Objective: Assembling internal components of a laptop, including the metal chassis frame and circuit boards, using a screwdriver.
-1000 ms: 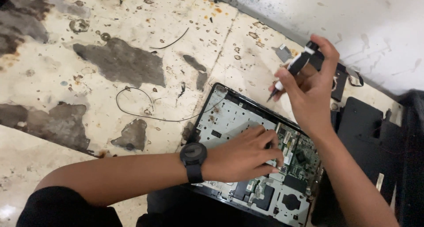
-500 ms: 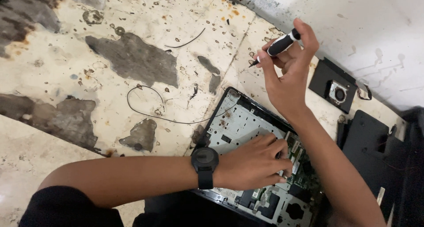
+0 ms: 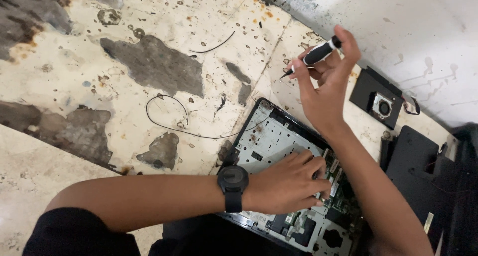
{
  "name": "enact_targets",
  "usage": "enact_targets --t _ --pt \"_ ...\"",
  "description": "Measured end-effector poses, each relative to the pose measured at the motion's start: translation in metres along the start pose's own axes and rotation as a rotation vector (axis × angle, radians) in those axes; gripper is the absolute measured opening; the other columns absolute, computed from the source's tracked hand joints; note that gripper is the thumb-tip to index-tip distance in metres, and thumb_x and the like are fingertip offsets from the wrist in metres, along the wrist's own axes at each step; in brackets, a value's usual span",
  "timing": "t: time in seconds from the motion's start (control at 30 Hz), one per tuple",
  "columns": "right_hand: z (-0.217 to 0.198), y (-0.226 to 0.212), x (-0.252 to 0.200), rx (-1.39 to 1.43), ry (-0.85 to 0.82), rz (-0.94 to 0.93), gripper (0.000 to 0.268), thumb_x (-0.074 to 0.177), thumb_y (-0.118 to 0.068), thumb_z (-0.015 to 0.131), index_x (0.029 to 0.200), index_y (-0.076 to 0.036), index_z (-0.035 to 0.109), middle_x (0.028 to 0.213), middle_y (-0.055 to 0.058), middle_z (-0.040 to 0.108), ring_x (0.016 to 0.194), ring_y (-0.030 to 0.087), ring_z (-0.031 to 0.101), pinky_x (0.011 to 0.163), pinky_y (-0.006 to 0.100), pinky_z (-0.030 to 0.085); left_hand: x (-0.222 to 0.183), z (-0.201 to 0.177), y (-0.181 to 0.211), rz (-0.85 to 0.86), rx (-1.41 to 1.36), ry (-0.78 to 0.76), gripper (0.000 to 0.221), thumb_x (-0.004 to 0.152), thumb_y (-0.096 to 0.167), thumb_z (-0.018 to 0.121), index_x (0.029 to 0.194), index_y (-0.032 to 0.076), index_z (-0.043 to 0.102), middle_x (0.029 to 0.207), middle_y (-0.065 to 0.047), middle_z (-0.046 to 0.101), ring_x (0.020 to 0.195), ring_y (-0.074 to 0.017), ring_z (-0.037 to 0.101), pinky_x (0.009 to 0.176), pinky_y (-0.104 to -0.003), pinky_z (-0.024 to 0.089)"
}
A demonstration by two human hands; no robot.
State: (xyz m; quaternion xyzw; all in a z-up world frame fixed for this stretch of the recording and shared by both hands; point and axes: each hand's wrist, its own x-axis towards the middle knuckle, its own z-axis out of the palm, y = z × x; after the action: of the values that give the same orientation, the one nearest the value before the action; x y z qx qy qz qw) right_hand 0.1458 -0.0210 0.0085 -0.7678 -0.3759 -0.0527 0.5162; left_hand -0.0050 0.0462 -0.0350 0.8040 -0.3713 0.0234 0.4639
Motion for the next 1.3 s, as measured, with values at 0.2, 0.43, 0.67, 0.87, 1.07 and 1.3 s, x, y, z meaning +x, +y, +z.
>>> enact_targets --t 0.2,0.43,0.67,0.87,1.07,1.3 --pt "-0.032 -0.027 -0.016 0.077 0.084 -0.055 0.071 0.119 0.017 0.059 0.157 -0.029 0.021 0.117 0.03 0.059 0.094 0.038 0.072 0.084 0.045 0.068 0.005 -0.023 0.007 -0.037 -0.1 -0.042 0.015 0.102 0.028 0.056 0.106 0.018 0.066 0.119 -0.014 0.053 0.109 -0.0346 0.052 0.096 -0.052 0.042" --pt "-0.101 -0.1 -0.139 0.078 0.452 0.326 0.085 0.114 0.023 0.054 0.163 -0.034 0.015 0.129 0.029 0.053 0.106 0.042 0.066 0.094 0.052 0.065 0.01 -0.043 0.014 -0.152 -0.087 0.05 0.022 0.108 0.031 0.049 0.103 0.021 0.067 0.102 0.0 0.06 0.094 -0.0222 0.057 0.081 -0.041 0.029" --pt "-0.083 -0.126 -0.24 0.303 1.006 0.482 0.094 0.099 0.003 0.065 0.17 -0.03 0.012 0.112 0.017 0.063 0.097 0.02 0.066 0.091 0.041 0.066 0.017 -0.05 0.024 -0.125 -0.245 -0.125 0.03 0.107 0.037 0.046 0.124 0.019 0.064 0.106 0.003 0.068 0.101 -0.0179 0.061 0.091 -0.036 0.034" --pt "-0.048 -0.133 -0.233 0.474 0.974 0.478 0.09 0.1 -0.006 0.064 0.169 -0.025 0.009 0.113 0.017 0.063 0.091 0.027 0.07 0.082 0.033 0.061 0.014 -0.04 0.032 -0.036 -0.356 -0.154 0.049 0.097 0.033 0.068 0.143 0.02 0.056 0.122 0.006 0.075 0.111 -0.0216 0.06 0.104 -0.044 0.046" --pt "-0.033 -0.126 -0.228 0.478 0.968 0.489 0.089 0.102 -0.006 0.062 0.169 -0.025 0.008 0.114 0.02 0.062 0.089 0.018 0.066 0.084 0.03 0.06 0.012 -0.041 0.034 0.027 -0.406 0.018 0.027 0.094 0.024 0.074 0.12 0.017 0.07 0.108 0.002 0.075 0.105 -0.0163 0.064 0.091 -0.033 0.06" --pt "-0.027 -0.126 -0.22 0.461 0.957 0.515 0.085 0.103 -0.003 0.058 0.168 -0.026 0.009 0.115 0.019 0.059 0.094 0.023 0.064 0.089 0.032 0.059 0.009 -0.039 0.029 -0.032 -0.403 0.041 0.02 0.093 0.023 0.076 0.112 0.018 0.075 0.099 -0.001 0.067 0.091 -0.0147 0.065 0.082 -0.029 0.055"
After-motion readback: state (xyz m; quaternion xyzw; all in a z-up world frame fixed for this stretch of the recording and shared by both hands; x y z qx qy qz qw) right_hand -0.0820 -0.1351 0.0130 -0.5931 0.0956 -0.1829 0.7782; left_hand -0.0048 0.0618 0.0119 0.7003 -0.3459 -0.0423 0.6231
